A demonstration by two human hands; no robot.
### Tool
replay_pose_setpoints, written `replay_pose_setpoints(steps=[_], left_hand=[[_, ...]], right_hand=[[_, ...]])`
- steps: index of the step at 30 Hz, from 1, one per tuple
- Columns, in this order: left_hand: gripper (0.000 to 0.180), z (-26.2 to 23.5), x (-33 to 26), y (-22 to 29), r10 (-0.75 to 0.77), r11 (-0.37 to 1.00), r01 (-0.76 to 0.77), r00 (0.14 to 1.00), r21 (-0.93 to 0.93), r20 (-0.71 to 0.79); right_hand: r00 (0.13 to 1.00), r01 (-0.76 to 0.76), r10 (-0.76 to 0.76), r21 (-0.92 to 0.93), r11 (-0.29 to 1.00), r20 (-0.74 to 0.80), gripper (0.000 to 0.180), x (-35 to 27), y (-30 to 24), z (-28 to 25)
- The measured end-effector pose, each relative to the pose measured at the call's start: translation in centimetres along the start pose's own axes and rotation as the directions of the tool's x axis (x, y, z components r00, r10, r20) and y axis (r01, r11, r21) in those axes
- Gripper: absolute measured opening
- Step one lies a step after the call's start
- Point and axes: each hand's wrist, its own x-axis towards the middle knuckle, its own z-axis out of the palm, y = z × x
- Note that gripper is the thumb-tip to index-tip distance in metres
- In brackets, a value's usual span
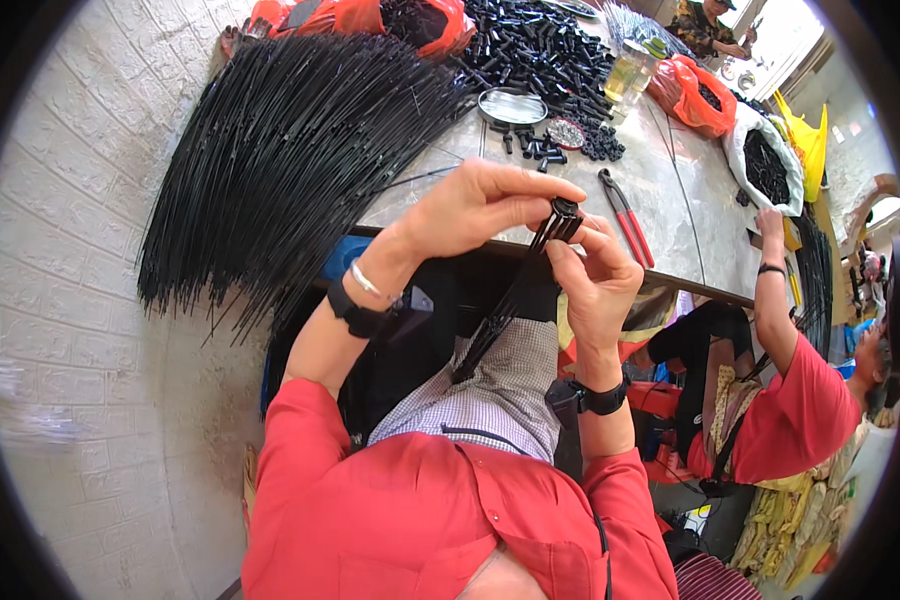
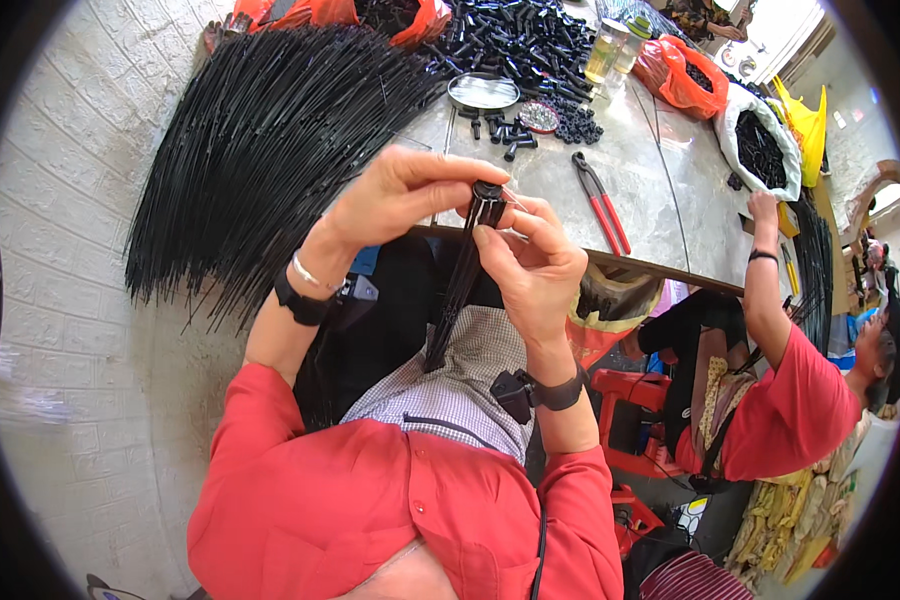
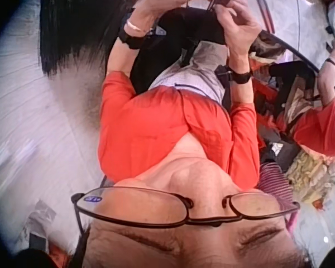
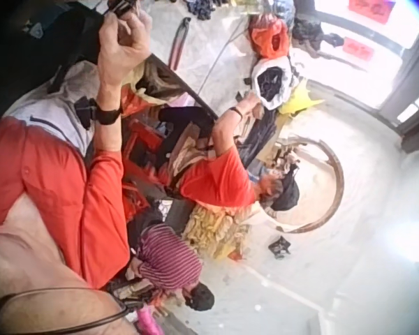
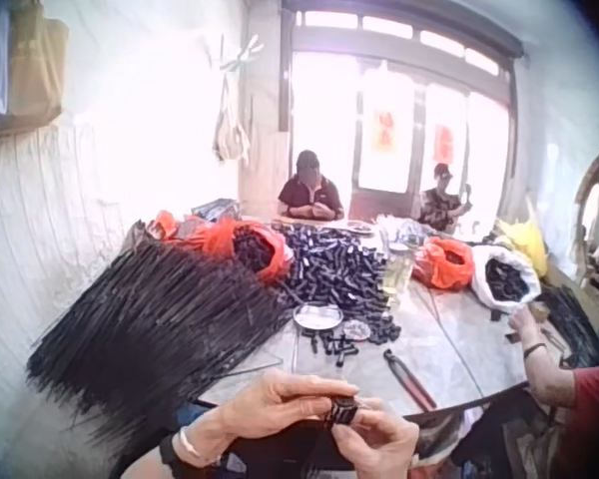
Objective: Assembling small black cable components and fitting them together using pliers.
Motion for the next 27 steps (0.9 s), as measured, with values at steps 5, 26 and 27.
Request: replay_pose_setpoints(steps=[5,26,27], left_hand=[[0.027,-1.3,1.1,-1.7,-0.081,0.959,0.102,0.993,-0.263,0.089],[0.033,0.6,-0.1,-0.6,-0.074,0.996,0.069,0.992,-0.054,-0.103],[0.033,0.6,-0.1,-0.5,-0.079,0.996,0.074,0.992,-0.051,-0.097]], right_hand=[[0.998,-0.043,0.043,0.004,0.999,0.038,0.02,0.2,-0.2,0.0],[0.999,-0.014,0.013,-0.01,1.0,-0.051,0.015,0.0,-0.4,1.3],[0.999,-0.005,0.005,-0.003,1.0,-0.054,0.015,0.0,-0.4,1.4]])
